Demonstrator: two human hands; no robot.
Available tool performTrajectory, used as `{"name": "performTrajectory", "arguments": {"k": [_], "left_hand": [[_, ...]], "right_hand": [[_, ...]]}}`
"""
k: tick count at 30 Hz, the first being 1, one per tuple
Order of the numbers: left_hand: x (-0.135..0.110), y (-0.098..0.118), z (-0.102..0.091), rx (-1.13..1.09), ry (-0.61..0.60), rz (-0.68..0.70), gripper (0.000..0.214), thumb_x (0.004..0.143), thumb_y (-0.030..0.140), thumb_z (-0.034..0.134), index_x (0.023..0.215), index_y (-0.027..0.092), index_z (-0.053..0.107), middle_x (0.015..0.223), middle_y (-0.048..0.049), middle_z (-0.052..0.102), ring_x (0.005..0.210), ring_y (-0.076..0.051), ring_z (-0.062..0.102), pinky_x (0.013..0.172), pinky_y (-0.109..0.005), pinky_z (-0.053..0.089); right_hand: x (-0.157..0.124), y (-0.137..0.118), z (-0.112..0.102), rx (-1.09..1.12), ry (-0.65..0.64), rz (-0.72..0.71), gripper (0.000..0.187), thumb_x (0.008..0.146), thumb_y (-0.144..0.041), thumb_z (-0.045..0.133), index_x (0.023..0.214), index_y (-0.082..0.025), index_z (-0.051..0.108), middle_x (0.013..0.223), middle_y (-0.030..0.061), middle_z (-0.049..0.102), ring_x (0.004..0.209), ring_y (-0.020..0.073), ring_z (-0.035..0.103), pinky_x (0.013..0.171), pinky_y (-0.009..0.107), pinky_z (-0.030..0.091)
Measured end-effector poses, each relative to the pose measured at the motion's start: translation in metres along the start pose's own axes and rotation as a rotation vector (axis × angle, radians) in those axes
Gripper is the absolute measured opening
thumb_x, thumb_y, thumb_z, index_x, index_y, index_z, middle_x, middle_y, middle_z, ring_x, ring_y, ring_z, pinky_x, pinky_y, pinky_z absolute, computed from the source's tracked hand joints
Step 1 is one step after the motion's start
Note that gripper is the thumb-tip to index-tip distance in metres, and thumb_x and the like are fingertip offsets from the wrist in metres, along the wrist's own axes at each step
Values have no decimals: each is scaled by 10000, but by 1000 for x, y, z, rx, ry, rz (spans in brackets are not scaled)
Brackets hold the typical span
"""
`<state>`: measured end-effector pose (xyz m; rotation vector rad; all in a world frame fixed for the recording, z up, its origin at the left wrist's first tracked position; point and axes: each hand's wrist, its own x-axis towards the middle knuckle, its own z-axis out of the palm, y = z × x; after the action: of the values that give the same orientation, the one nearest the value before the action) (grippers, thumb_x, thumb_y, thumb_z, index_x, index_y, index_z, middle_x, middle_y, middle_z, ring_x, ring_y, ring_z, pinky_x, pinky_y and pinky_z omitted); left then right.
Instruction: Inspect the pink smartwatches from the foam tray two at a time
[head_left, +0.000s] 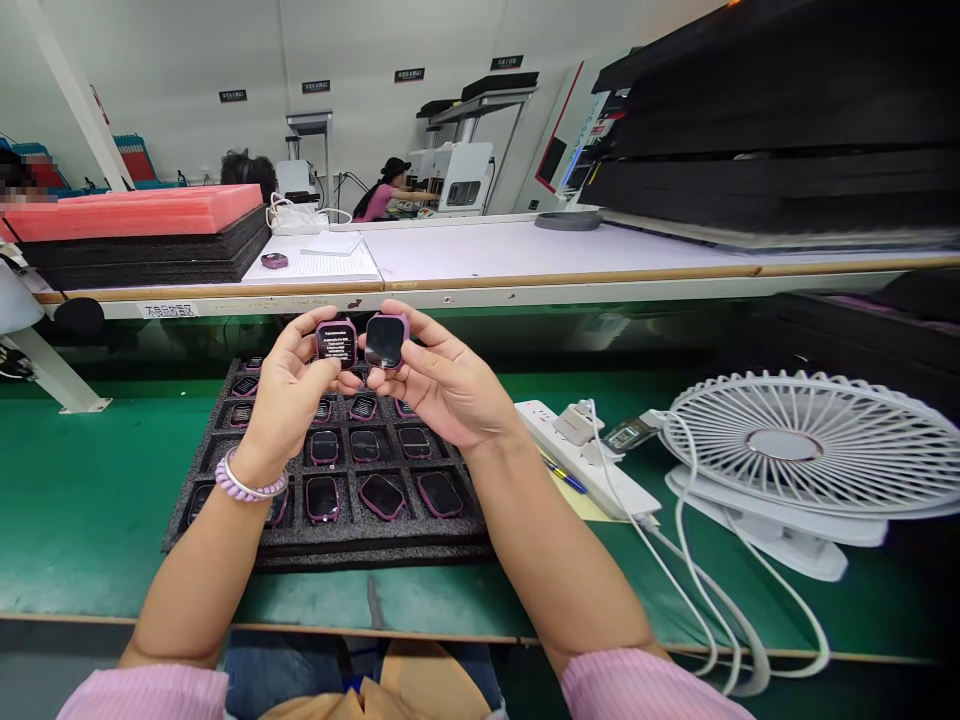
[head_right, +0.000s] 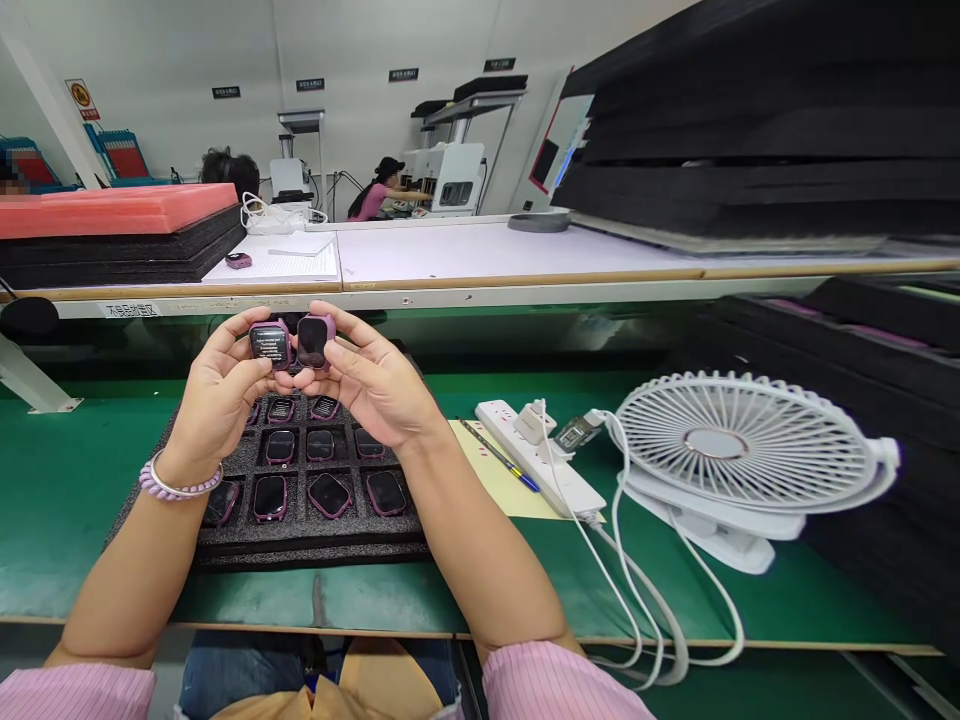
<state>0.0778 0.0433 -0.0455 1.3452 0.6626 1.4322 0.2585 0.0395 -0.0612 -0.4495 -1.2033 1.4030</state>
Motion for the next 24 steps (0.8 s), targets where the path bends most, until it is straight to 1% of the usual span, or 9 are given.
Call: {"name": "performTrajectory", "arguments": {"k": [3, 6, 9, 11, 14, 18, 21, 24], "left_hand": [[-1, 1, 1, -4, 3, 9, 536, 714, 148, 713, 1235, 180, 593, 1024, -51, 741, 606, -109, 692, 620, -233, 623], [-1, 2, 1, -19, 0, 17, 526, 718, 151, 721, 1229, 180, 599, 1033, -61, 744, 600, -116, 694, 618, -241, 624], [-2, 1, 1, -23, -11, 21, 502, 730, 156, 721, 1218, 194, 610, 1044, -60, 744, 602, -117, 694, 620, -245, 624], [-2, 0, 1, -17, -14, 21, 499, 729, 158, 721, 1215, 203, 615, 1046, -50, 737, 606, -113, 691, 620, -244, 624], [-2, 0, 0, -18, -19, 20, 507, 727, 163, 720, 1221, 203, 613, 1036, -41, 729, 608, -108, 688, 621, -243, 627], [-2, 0, 1, -33, -29, 13, 504, 724, 146, 719, 1215, 192, 615, 1001, -37, 730, 601, -113, 692, 613, -242, 627], [-2, 1, 2, -35, -18, 6, 502, 729, 134, 718, 1218, 192, 621, 991, -45, 738, 600, -118, 692, 612, -243, 623], [-2, 1, 2, -26, -11, 2, 511, 735, 136, 719, 1234, 193, 622, 1010, -55, 741, 604, -119, 693, 617, -246, 624]], "right_hand": [[1, 0, -1, 25, 2, 33, 474, 861, -305, 865, 1298, -280, 684, 1041, 12, 762, 796, 149, 743, 772, 274, 646], [2, 0, 0, 56, -6, 31, 423, 877, -279, 833, 1276, -284, 695, 1051, 13, 759, 808, 140, 722, 768, 262, 633], [4, 0, 2, 56, 44, 9, 340, 903, -261, 784, 1231, -290, 700, 1080, 16, 739, 800, 138, 678, 726, 265, 619], [4, -1, 4, 49, 72, 1, 301, 914, -265, 760, 1206, -294, 694, 1071, 17, 724, 760, 139, 639, 682, 270, 602], [4, -2, 6, 37, 80, 4, 298, 905, -274, 751, 1194, -305, 682, 1036, 16, 710, 705, 140, 588, 640, 273, 571], [3, -1, 8, 51, 80, -36, 288, 867, -238, 751, 1144, -299, 698, 1021, 14, 693, 769, 156, 597, 633, 259, 532], [3, -1, 9, 48, 70, -23, 309, 863, -253, 750, 1165, -294, 697, 1038, 22, 692, 766, 161, 589, 650, 277, 537], [2, -1, 9, 28, 73, -4, 312, 884, -288, 751, 1188, -299, 680, 1045, 26, 697, 717, 148, 565, 653, 284, 545]]}}
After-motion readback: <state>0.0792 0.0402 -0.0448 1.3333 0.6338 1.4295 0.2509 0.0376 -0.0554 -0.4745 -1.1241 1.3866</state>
